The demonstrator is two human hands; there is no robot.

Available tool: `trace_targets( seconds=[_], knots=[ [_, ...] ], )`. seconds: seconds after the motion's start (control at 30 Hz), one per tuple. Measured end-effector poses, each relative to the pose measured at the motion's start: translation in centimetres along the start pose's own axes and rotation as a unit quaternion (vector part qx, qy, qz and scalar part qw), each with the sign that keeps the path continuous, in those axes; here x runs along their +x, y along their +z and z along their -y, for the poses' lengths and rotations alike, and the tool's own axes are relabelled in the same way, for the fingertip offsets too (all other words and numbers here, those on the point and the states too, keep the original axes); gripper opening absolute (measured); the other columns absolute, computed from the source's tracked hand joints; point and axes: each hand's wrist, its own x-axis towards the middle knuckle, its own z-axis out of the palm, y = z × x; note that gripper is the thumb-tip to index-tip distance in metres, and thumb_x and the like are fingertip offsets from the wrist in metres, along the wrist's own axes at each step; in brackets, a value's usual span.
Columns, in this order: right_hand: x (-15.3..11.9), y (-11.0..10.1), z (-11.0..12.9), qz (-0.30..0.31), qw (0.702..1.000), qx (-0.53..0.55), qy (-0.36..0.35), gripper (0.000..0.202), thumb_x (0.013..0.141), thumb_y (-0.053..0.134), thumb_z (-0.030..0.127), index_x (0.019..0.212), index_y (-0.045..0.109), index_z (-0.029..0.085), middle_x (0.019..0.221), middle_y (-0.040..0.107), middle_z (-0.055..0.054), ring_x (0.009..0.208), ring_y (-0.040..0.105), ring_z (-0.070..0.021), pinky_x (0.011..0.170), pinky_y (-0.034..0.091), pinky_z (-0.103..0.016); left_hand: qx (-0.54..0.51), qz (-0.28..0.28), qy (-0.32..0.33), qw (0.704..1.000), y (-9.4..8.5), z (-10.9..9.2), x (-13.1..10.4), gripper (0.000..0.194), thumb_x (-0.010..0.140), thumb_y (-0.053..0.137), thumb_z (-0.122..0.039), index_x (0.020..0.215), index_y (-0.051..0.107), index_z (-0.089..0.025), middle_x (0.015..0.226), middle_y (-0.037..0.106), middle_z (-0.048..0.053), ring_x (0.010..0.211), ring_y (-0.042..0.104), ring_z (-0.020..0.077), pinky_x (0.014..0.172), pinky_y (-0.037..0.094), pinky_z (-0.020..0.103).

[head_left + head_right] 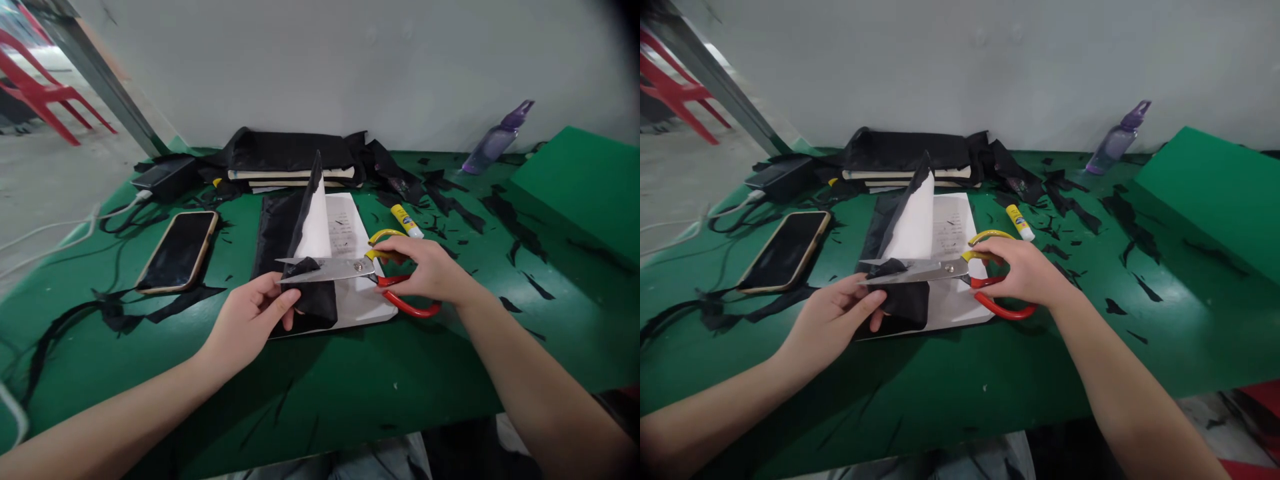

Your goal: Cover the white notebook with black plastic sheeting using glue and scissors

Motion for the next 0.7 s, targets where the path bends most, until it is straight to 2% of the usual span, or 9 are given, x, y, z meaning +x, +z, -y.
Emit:
trace_targets(
  seconds=[0.37,0.7],
  knots=[
    [-0.10,-0.12,-0.11,-0.014,1.000,0.000,-0.003,0.049,0.060,0.075,0.043,0.101,0.063,0.018,0.089,0.068,-0.003,0.074,0.064,-0.0173,0.066,0.054,-0.030,0.006,-0.001,-0.004,1.000,-0.06,0.17,-0.09,0.024,0.087,0.049,-0.039,0.074,0.055,-0.020,0.053,0.059,-0.006,0.050,0.048,0.0096,0.049,0.035,0.020],
    [-0.17,-0.38,0.29,-0.014,1.000,-0.001,0.004,0.045,0.060,0.075,0.040,0.098,0.066,0.020,0.092,0.069,-0.003,0.075,0.065,-0.0171,0.067,0.053,-0.028,0.003,0.001,0.001,1.000,-0.11,-0.03,-0.09,0.023,0.088,0.047,-0.038,0.077,0.057,-0.020,0.053,0.058,-0.006,0.052,0.050,0.0104,0.051,0.036,0.021]
  ],
)
